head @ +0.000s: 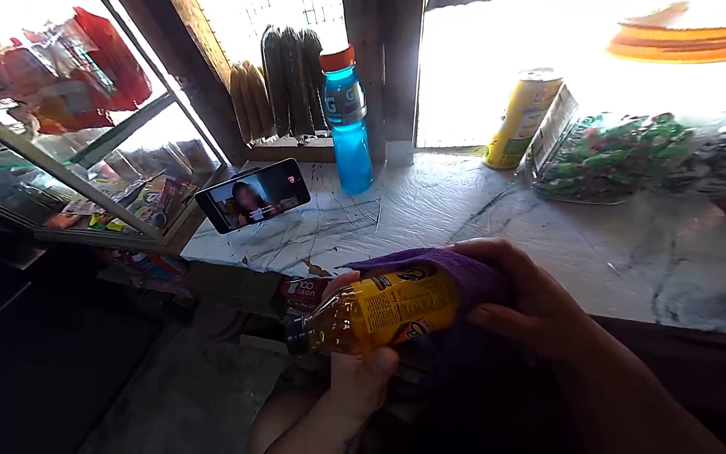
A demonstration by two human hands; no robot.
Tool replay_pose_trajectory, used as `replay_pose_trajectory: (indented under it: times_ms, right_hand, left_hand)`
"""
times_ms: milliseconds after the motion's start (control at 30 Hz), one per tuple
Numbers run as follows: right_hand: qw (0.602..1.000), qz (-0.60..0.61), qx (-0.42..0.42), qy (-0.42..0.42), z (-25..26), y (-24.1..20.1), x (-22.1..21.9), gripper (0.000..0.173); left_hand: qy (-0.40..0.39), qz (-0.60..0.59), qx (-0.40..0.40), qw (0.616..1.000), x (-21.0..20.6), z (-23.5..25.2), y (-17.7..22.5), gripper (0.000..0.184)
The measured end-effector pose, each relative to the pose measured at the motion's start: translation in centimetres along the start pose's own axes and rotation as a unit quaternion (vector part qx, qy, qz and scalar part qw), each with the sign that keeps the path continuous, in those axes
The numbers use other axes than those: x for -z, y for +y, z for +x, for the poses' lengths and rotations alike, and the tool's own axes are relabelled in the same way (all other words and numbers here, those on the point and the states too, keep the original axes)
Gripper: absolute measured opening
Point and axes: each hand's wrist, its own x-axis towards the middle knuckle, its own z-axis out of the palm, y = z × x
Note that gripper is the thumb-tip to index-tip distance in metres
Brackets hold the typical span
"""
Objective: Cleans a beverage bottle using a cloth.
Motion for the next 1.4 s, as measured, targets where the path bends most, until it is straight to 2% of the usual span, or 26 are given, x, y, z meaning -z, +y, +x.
replay_pose_trajectory:
  times_ms: [200, 367, 533, 767, 967, 1100, 1200, 1400]
  right_hand:
    - [0.998, 0.041, -0.035, 0.014, 0.0, -0.4, 0.3, 0.035]
    - [0.998, 0.054, -0.040, -0.003, 0.0, -0.6, 0.6, 0.032]
    - [0.998, 0.052, -0.035, -0.021, 0.2, -0.7, 0.7, 0.037]
    - [0.997, 0.063, -0.041, -0.018, -0.2, -0.7, 0.6, 0.048]
    - [0.997, 0.040, -0.064, 0.019, -0.7, -1.1, 0.4, 0.046]
    - [0.996, 0.073, -0.042, 0.002, -0.5, -0.5, 0.5, 0.033]
    - [0.997, 0.076, -0.031, -0.017, -0.3, -0.4, 0.6, 0.039]
    - [0.999, 0.031, -0.019, 0.035, -0.5, -0.3, 0.1, 0.032]
  left_hand:
    - [-0.074, 0.055, -0.070, 0.993, -0.9, 0.8, 0.7, 0.070]
    - [-0.109, 0.073, -0.086, 0.988, -1.3, 1.2, 1.7, 0.067]
    - [-0.150, 0.044, -0.102, 0.982, -0.7, 1.7, 1.5, 0.069]
    - [-0.159, 0.041, -0.107, 0.981, -0.3, 1.9, 1.6, 0.070]
    - [-0.177, 0.058, -0.117, 0.975, -0.1, 2.0, 1.3, 0.072]
    - [-0.146, 0.071, -0.098, 0.982, -0.6, 1.6, 1.4, 0.074]
    - [-0.108, 0.064, -0.069, 0.990, -0.7, 1.4, 1.3, 0.076]
    - [-0.056, 0.113, -0.049, 0.991, -0.2, 1.4, 0.5, 0.086]
